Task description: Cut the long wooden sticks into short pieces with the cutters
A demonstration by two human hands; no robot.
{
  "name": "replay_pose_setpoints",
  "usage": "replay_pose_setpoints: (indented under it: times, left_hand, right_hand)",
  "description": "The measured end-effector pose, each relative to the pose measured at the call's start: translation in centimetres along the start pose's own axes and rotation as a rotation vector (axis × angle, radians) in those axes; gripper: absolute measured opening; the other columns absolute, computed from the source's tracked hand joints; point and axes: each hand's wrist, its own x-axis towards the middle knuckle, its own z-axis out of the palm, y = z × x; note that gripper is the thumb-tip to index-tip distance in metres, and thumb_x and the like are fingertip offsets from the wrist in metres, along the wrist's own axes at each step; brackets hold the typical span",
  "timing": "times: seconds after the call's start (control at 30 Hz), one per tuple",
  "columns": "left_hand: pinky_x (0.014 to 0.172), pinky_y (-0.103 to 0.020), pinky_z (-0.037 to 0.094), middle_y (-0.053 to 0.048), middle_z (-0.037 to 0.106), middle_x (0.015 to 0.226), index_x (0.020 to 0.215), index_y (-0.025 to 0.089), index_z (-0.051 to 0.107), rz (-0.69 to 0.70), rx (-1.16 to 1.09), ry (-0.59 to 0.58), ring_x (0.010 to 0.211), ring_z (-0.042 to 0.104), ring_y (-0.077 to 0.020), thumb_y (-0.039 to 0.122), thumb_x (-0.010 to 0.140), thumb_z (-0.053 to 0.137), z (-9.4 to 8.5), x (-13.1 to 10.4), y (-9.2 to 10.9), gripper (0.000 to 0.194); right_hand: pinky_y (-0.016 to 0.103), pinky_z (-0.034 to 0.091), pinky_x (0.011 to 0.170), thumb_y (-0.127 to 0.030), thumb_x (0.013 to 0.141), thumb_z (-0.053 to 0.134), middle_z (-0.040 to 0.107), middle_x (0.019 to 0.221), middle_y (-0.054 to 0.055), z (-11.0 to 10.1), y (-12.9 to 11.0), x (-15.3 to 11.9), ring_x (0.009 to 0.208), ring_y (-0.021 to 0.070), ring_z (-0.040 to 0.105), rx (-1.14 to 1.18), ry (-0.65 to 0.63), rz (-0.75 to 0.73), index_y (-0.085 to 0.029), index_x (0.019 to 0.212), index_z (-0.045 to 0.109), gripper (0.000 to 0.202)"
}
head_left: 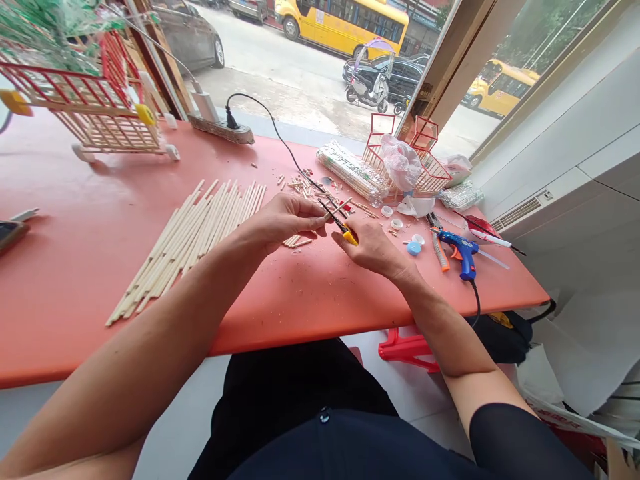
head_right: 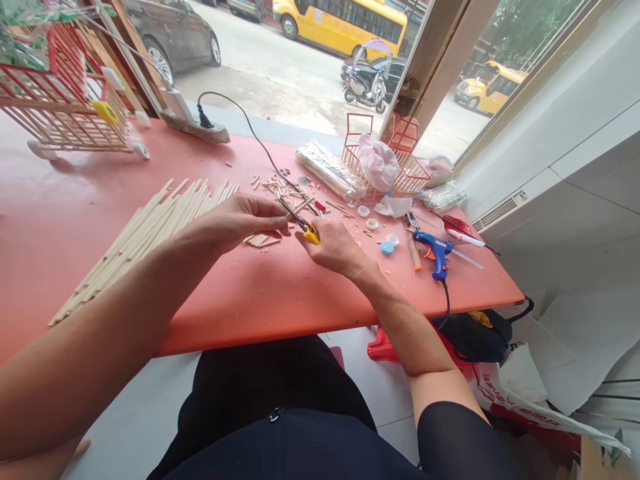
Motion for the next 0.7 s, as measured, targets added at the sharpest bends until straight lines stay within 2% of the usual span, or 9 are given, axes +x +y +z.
replay_pose_setpoints:
  times: [0.2,0.4,0.57,0.7]
  left_hand:
    - [0.074,-0.032,0.061,-0.008,0.077,0.075,0.076,0.015,0.082,0.022,-0.02,0.004,0.074,0.073,-0.0203,0.042,0.058,0.099,0.27,-0.09,0.07,0.036]
    - [0.075,-0.034,0.061,-0.01,0.078,0.078,0.078,0.015,0.081,0.023,-0.047,0.011,0.078,0.073,-0.0217,0.048,0.059,0.102,0.18,-0.33,0.63,0.044]
    - [0.073,-0.031,0.06,-0.009,0.077,0.075,0.081,0.015,0.08,-0.017,-0.004,-0.048,0.077,0.073,-0.0202,0.047,0.062,0.099,0.43,-0.11,0.41,0.041]
    - [0.072,-0.032,0.058,-0.008,0.076,0.074,0.078,0.016,0.076,0.017,0.074,-0.027,0.075,0.071,-0.0198,0.045,0.066,0.092,0.94,0.12,0.11,0.035]
  right_hand:
    - [0.033,0.03,0.067,-0.052,0.1,0.06,0.061,0.077,0.003,0.45,0.05,-0.24,0.069,0.0167,0.044,0.01,0.016,0.023,-0.022,0.079,0.05,0.038]
    - [0.032,0.031,0.068,-0.059,0.102,0.053,0.058,0.077,0.001,0.5,-0.17,-0.07,0.071,0.0163,0.046,0.126,0.082,-0.064,-0.023,0.079,0.046,0.043]
    - [0.033,0.029,0.067,-0.058,0.099,0.052,0.049,0.072,0.0,0.04,0.35,0.26,0.07,0.0169,0.044,0.123,0.095,0.031,-0.025,0.076,0.039,0.042]
    - [0.034,0.031,0.069,-0.058,0.099,0.051,0.051,0.075,0.001,-0.17,0.53,0.41,0.072,0.0181,0.046,0.133,0.117,0.053,-0.025,0.077,0.04,0.041]
